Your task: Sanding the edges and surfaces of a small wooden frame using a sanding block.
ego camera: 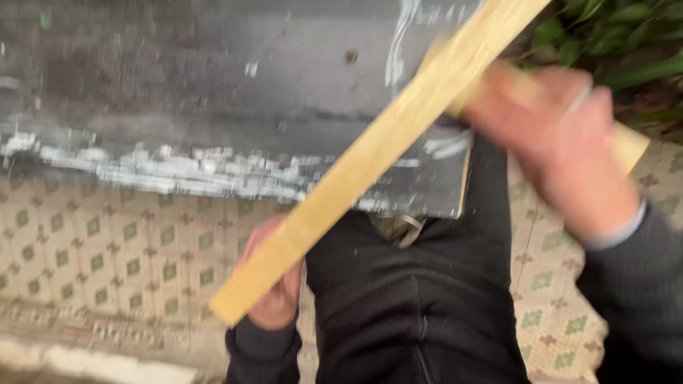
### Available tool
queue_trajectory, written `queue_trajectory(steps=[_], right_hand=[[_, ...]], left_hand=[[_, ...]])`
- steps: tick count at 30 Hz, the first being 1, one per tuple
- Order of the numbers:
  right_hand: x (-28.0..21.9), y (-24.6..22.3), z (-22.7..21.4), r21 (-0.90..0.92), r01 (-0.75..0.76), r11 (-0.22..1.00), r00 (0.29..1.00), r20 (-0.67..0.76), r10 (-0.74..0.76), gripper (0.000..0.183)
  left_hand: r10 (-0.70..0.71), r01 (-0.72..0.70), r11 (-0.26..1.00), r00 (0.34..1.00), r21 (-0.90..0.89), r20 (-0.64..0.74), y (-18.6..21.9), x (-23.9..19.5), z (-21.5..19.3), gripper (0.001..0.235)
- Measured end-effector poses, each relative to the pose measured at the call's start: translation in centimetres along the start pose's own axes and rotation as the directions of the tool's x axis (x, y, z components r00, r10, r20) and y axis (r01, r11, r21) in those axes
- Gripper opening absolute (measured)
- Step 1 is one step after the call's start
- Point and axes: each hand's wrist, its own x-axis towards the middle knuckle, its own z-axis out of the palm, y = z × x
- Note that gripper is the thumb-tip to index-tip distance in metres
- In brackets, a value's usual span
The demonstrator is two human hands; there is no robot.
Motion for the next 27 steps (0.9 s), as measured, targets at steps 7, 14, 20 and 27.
queue_trajectory(steps=[7, 14, 20, 27], right_hand=[[-3.1, -1.9, 4.6, -0.209, 0.322, 0.923, 0.939, -0.054, -0.34, 0.063], [-1.4, -2.5, 5.0, -0.28, 0.17, 0.945, 0.954, -0.195, -0.229, 0.053], [-1.1, 0.1, 3.1, -0.356, 0.147, 0.923, 0.958, -0.18, -0.222, 0.055], [-2.0, -0.5, 3.3, -0.278, 0.13, 0.952, 0.973, -0.147, -0.175, 0.052]], left_hand=[[-0.087, 0.08, 0.983, 0.996, -0.165, -0.035, -1.5, -1.1, 0.5, 0.029], [0.004, -0.011, 0.991, 0.998, 0.135, 0.056, 0.5, 0.7, -0.3, 0.025], [-0.001, -0.001, 0.985, 1.0, 0.172, 0.013, 0.2, -0.3, -0.8, 0.028], [-0.151, 0.161, 0.981, 0.984, 0.104, -0.1, -1.9, -3.4, -1.1, 0.033]])
